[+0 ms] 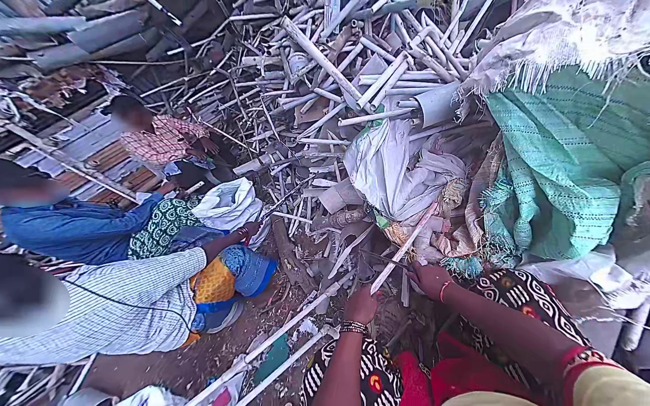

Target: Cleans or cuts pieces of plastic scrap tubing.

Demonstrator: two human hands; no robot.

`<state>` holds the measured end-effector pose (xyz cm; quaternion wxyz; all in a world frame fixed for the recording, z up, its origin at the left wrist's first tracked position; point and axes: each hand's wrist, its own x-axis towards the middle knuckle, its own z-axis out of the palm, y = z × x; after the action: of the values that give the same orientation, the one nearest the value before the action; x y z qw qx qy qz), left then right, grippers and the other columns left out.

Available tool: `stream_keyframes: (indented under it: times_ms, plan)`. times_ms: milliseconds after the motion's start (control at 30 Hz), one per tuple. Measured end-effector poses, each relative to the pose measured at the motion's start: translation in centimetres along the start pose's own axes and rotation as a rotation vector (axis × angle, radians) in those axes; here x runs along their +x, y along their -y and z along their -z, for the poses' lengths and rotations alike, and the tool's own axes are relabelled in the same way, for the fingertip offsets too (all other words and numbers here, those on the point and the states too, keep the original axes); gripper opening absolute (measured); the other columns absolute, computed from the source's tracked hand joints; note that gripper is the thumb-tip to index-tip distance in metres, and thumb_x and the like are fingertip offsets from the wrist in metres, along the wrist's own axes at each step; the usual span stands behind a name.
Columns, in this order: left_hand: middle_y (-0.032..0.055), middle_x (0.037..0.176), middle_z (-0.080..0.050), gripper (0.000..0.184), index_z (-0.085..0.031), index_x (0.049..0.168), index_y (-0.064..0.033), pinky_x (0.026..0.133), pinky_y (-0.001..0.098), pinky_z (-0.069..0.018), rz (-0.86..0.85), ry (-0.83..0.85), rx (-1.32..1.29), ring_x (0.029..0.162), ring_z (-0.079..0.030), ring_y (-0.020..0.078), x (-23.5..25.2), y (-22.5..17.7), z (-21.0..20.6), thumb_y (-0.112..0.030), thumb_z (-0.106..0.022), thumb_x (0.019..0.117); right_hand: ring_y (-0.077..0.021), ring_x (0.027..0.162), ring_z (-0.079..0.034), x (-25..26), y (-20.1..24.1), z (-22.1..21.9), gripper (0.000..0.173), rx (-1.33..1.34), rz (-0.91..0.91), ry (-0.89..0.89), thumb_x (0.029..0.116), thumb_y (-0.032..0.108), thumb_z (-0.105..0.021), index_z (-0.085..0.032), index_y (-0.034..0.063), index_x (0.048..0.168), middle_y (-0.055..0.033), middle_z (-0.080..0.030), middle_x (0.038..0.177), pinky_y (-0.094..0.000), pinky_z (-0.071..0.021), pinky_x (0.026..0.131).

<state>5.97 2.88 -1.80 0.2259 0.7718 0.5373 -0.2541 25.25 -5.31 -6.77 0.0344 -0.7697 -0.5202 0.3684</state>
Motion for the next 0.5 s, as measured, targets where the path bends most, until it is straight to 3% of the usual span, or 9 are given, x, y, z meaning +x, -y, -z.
stream_keyframes:
  times_ms: [200,300,367,500]
  plan:
    - [0.0218,0.137,-0.064,0.045,-0.051,0.149,-0.0089,0.106,0.058,-0.049,0.031,-0.078,0.087,0.129,-0.062,0.0382,-1.0,0.0,-0.1,-0.031,-0.05,0.1097,-0.0444,0.12,-0.066,2.0,-1.3,2.5,0.049,0.08,-0.234,-0.14,0.1127,0.041,-0.033,-0.045,0.0053,0.144,-0.0255,-0.067,0.126,-0.0618,-0.0528,0.094]
    - [0.0228,0.134,-0.066,0.047,-0.049,0.151,-0.0096,0.105,0.0584,-0.0496,0.029,-0.093,0.112,0.127,-0.063,0.0392,-1.7,0.1,0.5,-0.031,-0.051,0.1092,-0.0467,0.117,-0.066,-1.4,2.3,0.6,0.041,-0.041,-0.106,-0.017,0.1108,0.016,-0.036,-0.037,0.001,0.149,-0.0283,-0.065,0.126,-0.0602,-0.0538,0.093]
    - [0.0227,0.133,-0.066,0.047,-0.05,0.15,-0.0093,0.105,0.0578,-0.0498,0.005,-0.083,0.133,0.126,-0.064,0.0395,-2.3,0.4,1.0,-0.033,-0.05,0.1098,-0.0492,0.113,-0.066,-3.7,4.3,-1.1,0.042,-0.123,0.021,0.052,0.1083,0.006,-0.04,-0.036,0.0004,0.149,-0.0307,-0.062,0.127,-0.0614,-0.0545,0.09]
    - [0.0238,0.125,-0.07,0.048,-0.057,0.143,-0.0088,0.101,0.0586,-0.0511,-0.057,-0.096,0.231,0.12,-0.067,0.0412,-4.2,2.1,1.3,-0.041,-0.044,0.111,-0.0503,0.111,-0.066,-3.7,3.5,-0.4,0.048,-0.159,0.009,0.02,0.1063,0.006,-0.044,-0.032,0.0018,0.153,-0.0315,-0.061,0.127,-0.0625,-0.0549,0.087]
